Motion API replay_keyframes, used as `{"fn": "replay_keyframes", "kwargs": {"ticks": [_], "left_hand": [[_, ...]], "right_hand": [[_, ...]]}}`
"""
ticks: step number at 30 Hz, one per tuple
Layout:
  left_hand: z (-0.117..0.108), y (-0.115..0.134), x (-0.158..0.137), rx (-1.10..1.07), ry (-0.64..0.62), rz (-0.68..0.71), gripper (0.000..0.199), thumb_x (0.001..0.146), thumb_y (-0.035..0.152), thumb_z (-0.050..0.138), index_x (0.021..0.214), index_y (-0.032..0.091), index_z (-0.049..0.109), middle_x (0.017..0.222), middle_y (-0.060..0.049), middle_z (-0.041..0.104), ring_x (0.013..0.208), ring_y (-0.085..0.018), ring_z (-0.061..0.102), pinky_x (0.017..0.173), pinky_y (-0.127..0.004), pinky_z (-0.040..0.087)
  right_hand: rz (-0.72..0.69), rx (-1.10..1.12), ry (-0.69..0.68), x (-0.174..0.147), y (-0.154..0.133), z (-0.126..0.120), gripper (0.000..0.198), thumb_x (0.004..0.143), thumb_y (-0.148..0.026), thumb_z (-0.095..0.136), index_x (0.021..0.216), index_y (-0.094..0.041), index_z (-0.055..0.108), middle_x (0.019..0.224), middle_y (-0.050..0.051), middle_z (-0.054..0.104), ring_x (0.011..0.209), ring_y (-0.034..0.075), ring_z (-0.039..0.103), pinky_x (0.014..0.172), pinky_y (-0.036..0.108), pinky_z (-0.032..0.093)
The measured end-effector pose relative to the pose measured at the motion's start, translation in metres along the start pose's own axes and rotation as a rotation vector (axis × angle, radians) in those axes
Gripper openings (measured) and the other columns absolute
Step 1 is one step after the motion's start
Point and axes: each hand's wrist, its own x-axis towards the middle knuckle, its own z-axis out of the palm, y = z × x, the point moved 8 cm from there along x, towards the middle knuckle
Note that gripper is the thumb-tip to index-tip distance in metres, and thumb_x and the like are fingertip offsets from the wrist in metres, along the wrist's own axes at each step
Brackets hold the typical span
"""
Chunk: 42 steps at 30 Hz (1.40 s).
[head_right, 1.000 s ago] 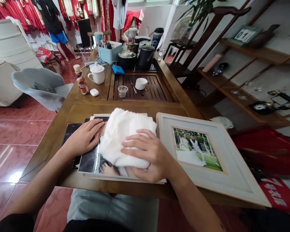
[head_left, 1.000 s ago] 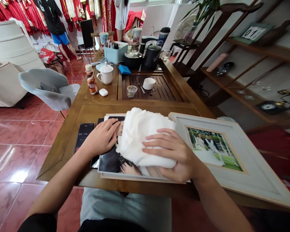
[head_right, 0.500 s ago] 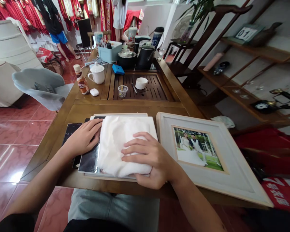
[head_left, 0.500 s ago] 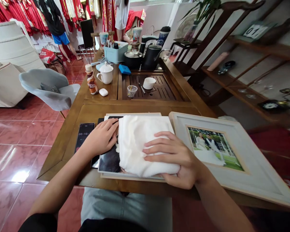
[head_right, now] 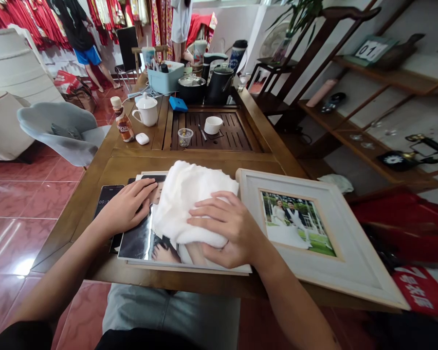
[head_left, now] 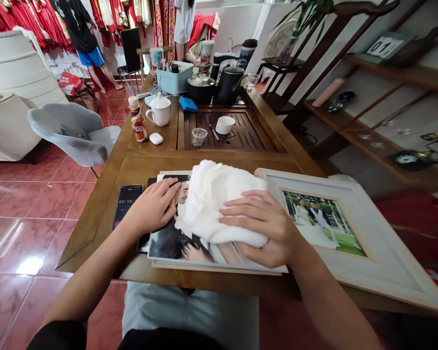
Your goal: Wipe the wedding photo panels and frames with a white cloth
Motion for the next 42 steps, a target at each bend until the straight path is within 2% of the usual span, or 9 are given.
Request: {"fn": "replay_keyframes", "kwargs": {"ticks": [7, 13, 18, 23, 29, 35, 39, 42], "left_hand": [[0.001, 0.000, 0.000, 0.001, -0.014, 0.005, 0.044, 0.100, 0.019, 0.042, 0.142, 0.011, 0.052, 0.145, -0.020, 0.057, 0.137, -0.033, 0.054, 0.112, -0.052, 0.049], [0.000, 0.001, 0.000, 0.017, 0.000, 0.011, 0.043, 0.102, 0.020, 0.038, 0.139, 0.005, 0.053, 0.143, -0.022, 0.058, 0.135, -0.033, 0.056, 0.110, -0.050, 0.051], [0.001, 0.001, 0.000, 0.031, -0.010, 0.019, 0.043, 0.100, 0.020, 0.041, 0.140, 0.007, 0.053, 0.143, -0.021, 0.058, 0.135, -0.033, 0.056, 0.112, -0.049, 0.049], [0.000, 0.001, 0.000, 0.014, 0.005, 0.014, 0.043, 0.102, 0.020, 0.038, 0.140, 0.006, 0.053, 0.143, -0.022, 0.058, 0.135, -0.033, 0.055, 0.110, -0.051, 0.050], [0.000, 0.001, 0.001, 0.012, -0.002, 0.020, 0.043, 0.100, 0.019, 0.043, 0.140, 0.005, 0.054, 0.142, -0.022, 0.058, 0.133, -0.034, 0.057, 0.110, -0.050, 0.050], [-0.001, 0.001, 0.001, 0.012, 0.014, 0.015, 0.043, 0.102, 0.020, 0.038, 0.140, 0.006, 0.053, 0.143, -0.022, 0.058, 0.135, -0.033, 0.055, 0.110, -0.050, 0.051], [0.000, 0.001, 0.001, 0.017, -0.001, 0.008, 0.043, 0.101, 0.019, 0.041, 0.141, 0.010, 0.053, 0.144, -0.019, 0.057, 0.135, -0.032, 0.055, 0.111, -0.050, 0.050], [0.000, 0.001, 0.000, 0.023, -0.005, 0.017, 0.043, 0.100, 0.019, 0.041, 0.140, 0.007, 0.053, 0.143, -0.021, 0.057, 0.134, -0.033, 0.056, 0.111, -0.050, 0.050]], "right_hand": [[-0.038, 0.081, -0.063, 0.000, -0.005, 0.003, 0.039, 0.077, -0.025, 0.058, 0.114, -0.024, 0.068, 0.112, 0.005, 0.078, 0.105, 0.025, 0.073, 0.104, 0.048, 0.041], [0.017, -0.040, -0.010, 0.001, 0.000, 0.000, 0.038, 0.078, -0.024, 0.062, 0.116, -0.023, 0.068, 0.112, 0.007, 0.077, 0.108, 0.027, 0.072, 0.102, 0.049, 0.040], [-0.041, 0.088, -0.082, 0.002, -0.009, 0.006, 0.038, 0.080, -0.027, 0.061, 0.117, -0.025, 0.067, 0.114, 0.006, 0.077, 0.107, 0.024, 0.072, 0.106, 0.047, 0.039], [0.009, -0.026, -0.030, 0.004, -0.003, 0.002, 0.035, 0.083, -0.025, 0.061, 0.117, -0.023, 0.067, 0.115, 0.007, 0.078, 0.109, 0.025, 0.072, 0.103, 0.047, 0.040], [-0.039, 0.055, -0.090, 0.006, -0.011, 0.007, 0.036, 0.083, -0.027, 0.060, 0.118, -0.025, 0.067, 0.116, 0.005, 0.078, 0.107, 0.024, 0.072, 0.104, 0.046, 0.041], [0.026, -0.061, -0.033, 0.005, -0.002, 0.002, 0.036, 0.084, -0.026, 0.062, 0.119, -0.023, 0.067, 0.117, 0.007, 0.077, 0.109, 0.026, 0.072, 0.101, 0.047, 0.041], [-0.029, 0.035, -0.088, 0.006, -0.010, 0.006, 0.037, 0.083, -0.027, 0.062, 0.120, -0.024, 0.067, 0.117, 0.006, 0.077, 0.108, 0.024, 0.072, 0.101, 0.046, 0.039], [-0.041, 0.062, -0.102, 0.005, -0.010, 0.006, 0.037, 0.083, -0.027, 0.061, 0.119, -0.024, 0.067, 0.119, 0.006, 0.077, 0.107, 0.023, 0.072, 0.102, 0.045, 0.040]]}}
